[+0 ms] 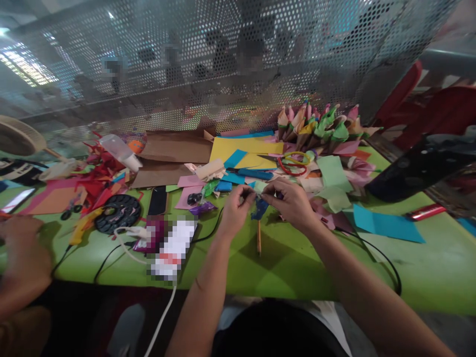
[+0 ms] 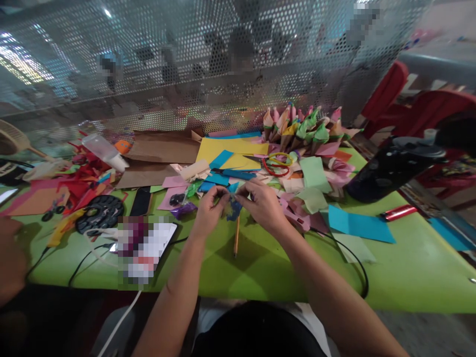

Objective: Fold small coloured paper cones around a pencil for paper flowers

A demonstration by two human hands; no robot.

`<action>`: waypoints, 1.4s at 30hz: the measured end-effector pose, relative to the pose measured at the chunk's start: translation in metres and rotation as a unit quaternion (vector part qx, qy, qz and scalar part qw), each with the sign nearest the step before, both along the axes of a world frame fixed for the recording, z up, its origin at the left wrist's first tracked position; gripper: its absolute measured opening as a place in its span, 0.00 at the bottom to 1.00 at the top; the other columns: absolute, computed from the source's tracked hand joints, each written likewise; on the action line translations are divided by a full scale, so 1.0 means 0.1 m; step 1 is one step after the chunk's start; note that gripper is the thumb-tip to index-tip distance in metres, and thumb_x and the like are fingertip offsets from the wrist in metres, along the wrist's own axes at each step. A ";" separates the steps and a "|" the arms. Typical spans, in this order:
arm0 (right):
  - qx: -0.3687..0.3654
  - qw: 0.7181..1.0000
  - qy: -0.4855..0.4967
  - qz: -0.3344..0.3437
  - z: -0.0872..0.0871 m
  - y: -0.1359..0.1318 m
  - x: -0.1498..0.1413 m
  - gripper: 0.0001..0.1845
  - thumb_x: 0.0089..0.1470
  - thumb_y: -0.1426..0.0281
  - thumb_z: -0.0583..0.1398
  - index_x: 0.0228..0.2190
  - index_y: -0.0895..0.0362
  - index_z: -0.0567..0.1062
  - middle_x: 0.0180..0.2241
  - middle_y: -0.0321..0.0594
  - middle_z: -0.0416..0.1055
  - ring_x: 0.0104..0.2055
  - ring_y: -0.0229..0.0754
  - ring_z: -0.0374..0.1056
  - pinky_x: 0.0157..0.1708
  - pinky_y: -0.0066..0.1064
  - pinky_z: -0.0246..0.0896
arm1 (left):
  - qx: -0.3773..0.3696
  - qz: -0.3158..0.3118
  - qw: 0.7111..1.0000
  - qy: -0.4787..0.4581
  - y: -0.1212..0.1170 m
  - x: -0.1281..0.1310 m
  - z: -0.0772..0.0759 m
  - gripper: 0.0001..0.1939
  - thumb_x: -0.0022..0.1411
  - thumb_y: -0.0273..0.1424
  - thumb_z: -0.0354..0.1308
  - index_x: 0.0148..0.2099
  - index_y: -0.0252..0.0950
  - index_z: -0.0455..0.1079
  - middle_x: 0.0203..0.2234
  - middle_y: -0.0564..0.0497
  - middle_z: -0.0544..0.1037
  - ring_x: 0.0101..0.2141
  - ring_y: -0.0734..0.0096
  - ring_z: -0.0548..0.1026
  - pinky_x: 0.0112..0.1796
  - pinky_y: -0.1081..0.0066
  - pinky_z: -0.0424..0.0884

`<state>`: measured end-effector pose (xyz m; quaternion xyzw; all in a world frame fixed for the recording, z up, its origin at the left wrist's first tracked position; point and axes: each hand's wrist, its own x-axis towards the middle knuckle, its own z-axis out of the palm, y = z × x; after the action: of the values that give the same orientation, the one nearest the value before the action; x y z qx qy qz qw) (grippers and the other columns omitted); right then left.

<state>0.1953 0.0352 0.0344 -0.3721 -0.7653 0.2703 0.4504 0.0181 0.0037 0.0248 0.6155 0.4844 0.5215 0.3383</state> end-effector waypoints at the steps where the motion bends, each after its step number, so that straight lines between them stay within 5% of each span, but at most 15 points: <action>1: -0.001 1.000 0.001 0.001 -0.01 0.00 0.00 0.06 0.56 0.69 0.63 0.27 0.53 0.77 0.29 0.40 0.74 0.34 0.45 0.69 0.34 0.34 0.62 | -0.003 0.001 1.000 -0.003 0.00 0.00 0.00 0.12 0.66 0.41 0.60 0.36 0.39 0.69 0.29 0.53 0.75 0.34 0.68 0.73 0.39 0.70 0.69; 9: 0.028 1.000 -0.010 -0.008 -0.06 0.00 0.00 0.06 0.57 0.69 0.62 0.28 0.54 0.77 0.30 0.41 0.75 0.35 0.46 0.70 0.35 0.34 0.63 | -0.040 -0.021 0.998 -0.041 -0.01 0.04 0.03 0.17 0.61 0.47 0.64 0.36 0.37 0.72 0.31 0.51 0.77 0.33 0.70 0.73 0.35 0.72 0.69; 25: -0.003 1.000 -0.014 -0.014 -0.15 0.06 0.01 0.13 0.58 0.60 0.62 0.25 0.53 0.77 0.29 0.41 0.74 0.34 0.46 0.70 0.34 0.36 0.63 | -0.012 0.017 1.000 -0.006 0.00 -0.06 -0.03 0.08 0.64 0.37 0.59 0.35 0.38 0.69 0.30 0.52 0.75 0.34 0.69 0.72 0.38 0.71 0.68; 29: -0.029 0.999 -0.026 -0.030 -0.13 0.03 0.00 0.15 0.58 0.58 0.61 0.38 0.53 0.83 0.28 0.39 0.74 0.30 0.45 0.68 0.32 0.35 0.61 | -0.053 0.089 0.992 0.069 0.02 -0.23 0.00 0.05 0.63 0.31 0.59 0.34 0.38 0.70 0.29 0.53 0.75 0.33 0.68 0.72 0.38 0.70 0.68; 32: -0.050 0.997 -0.021 -0.058 -0.10 0.02 0.00 0.20 0.61 0.57 0.59 0.46 0.54 0.82 0.28 0.39 0.75 0.28 0.44 0.67 0.30 0.34 0.59 | -0.112 0.198 0.946 0.230 0.04 -0.38 0.03 0.05 0.63 0.27 0.58 0.34 0.38 0.74 0.34 0.49 0.79 0.40 0.61 0.74 0.44 0.64 0.67; 37: -0.051 0.997 0.027 -0.060 -0.06 0.01 -0.01 0.17 0.61 0.59 0.58 0.41 0.53 0.83 0.39 0.44 0.81 0.40 0.50 0.75 0.39 0.37 0.65 | -0.174 0.340 0.829 0.409 0.13 -0.53 0.02 0.14 0.70 0.31 0.52 0.50 0.41 0.79 0.52 0.42 0.79 0.55 0.48 0.70 0.53 0.52 0.64; 42: -0.063 0.996 0.036 -0.050 -0.05 0.01 -0.02 0.17 0.60 0.59 0.58 0.41 0.53 0.83 0.41 0.45 0.82 0.43 0.51 0.75 0.41 0.39 0.66 | -0.196 0.348 0.792 0.462 0.29 -0.54 -0.10 0.20 0.66 0.30 0.57 0.59 0.40 0.74 0.57 0.41 0.76 0.59 0.49 0.67 0.56 0.51 0.62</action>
<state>0.1931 0.0358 0.0293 -0.4275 -0.7104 0.3082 0.4665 -0.0358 0.0323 0.0145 0.4936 0.8562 0.1516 -0.0165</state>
